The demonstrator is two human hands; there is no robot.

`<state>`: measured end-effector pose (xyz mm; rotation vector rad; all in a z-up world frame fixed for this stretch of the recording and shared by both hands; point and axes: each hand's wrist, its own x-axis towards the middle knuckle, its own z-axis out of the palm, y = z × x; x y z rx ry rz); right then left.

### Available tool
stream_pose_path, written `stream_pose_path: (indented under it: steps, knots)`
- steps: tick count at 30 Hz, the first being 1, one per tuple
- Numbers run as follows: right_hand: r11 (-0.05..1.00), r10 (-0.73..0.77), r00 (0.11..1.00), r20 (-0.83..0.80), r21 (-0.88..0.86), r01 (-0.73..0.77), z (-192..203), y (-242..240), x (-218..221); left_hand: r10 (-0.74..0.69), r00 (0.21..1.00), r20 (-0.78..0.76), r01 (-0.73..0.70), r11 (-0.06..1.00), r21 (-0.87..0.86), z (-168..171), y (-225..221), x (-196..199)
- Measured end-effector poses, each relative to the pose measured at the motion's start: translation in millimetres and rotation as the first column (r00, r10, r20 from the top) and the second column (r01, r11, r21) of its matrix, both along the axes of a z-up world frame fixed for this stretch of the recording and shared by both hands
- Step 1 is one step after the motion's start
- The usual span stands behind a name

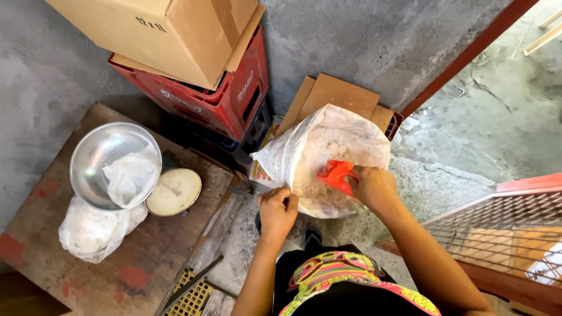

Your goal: Measuring white agricultural powder from a sack into a bowl, weighing it, and portioning it into small plastic bags.

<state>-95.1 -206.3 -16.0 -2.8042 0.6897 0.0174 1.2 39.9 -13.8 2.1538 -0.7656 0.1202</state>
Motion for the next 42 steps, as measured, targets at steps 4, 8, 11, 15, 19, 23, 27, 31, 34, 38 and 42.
stream_pose_path:
  steps: [4, 8, 11, 15, 19, 23, 27, 31, 34, 38, 42]
  knots:
    - [0.999, -0.035, 0.991, 0.129, 0.042, 0.03, 21, -2, 2, 0.012, 0.996, -0.083, -0.009, 0.999, 0.047, -3, 3, 0]
    - [0.988, -0.05, 0.999, 0.008, -0.145, 0.051, 44, -26, 14, -0.035, 0.999, -0.029, 0.036, 0.999, 0.03, 5, 2, 3]
    - [0.958, 0.027, 0.973, -0.228, -0.273, -0.09, 18, -46, 24, -0.051, 0.999, -0.013, 0.051, 0.998, 0.024, 4, -1, 3]
    - [0.802, 0.349, 0.895, -0.276, -0.406, -0.438, -22, -51, 35, -0.059, 0.998, -0.037, 0.059, 0.998, 0.026, 4, -3, 2]
    - [0.781, 0.454, 0.886, -0.092, -0.437, -0.446, 0, -34, 36, -0.043, 0.999, 0.015, 0.043, 0.999, -0.005, -1, -1, 6]
    - [0.834, 0.42, 0.906, -0.051, -0.373, -0.407, 8, -29, 30, -0.063, 0.997, -0.045, 0.063, 0.998, 0.019, 5, 5, 0]
    - [0.945, 0.261, 0.941, 0.215, -0.256, -0.203, 41, -19, 47, -0.031, 0.998, -0.053, 0.033, 0.999, 0.033, 0, 3, 2]
    - [0.993, 0.081, 0.995, 0.065, -0.095, -0.074, 23, -3, 72, -0.052, 0.997, -0.054, 0.054, 0.998, 0.032, 2, 2, -1]
    - [0.996, 0.095, 0.995, 0.013, -0.005, -0.094, 4, 0, 86, -0.054, 0.998, 0.015, 0.053, 0.998, 0.036, 3, 1, 0]
    - [0.995, 0.093, 0.994, -0.058, -0.024, -0.095, 16, -6, 74, -0.054, 0.998, 0.01, 0.054, 0.998, 0.037, 3, 3, -2]
    - [0.991, 0.135, 0.982, 0.136, -0.03, -0.132, 25, -25, 33, -0.024, 1.0, -0.014, 0.025, 0.999, 0.021, -2, 4, -2]
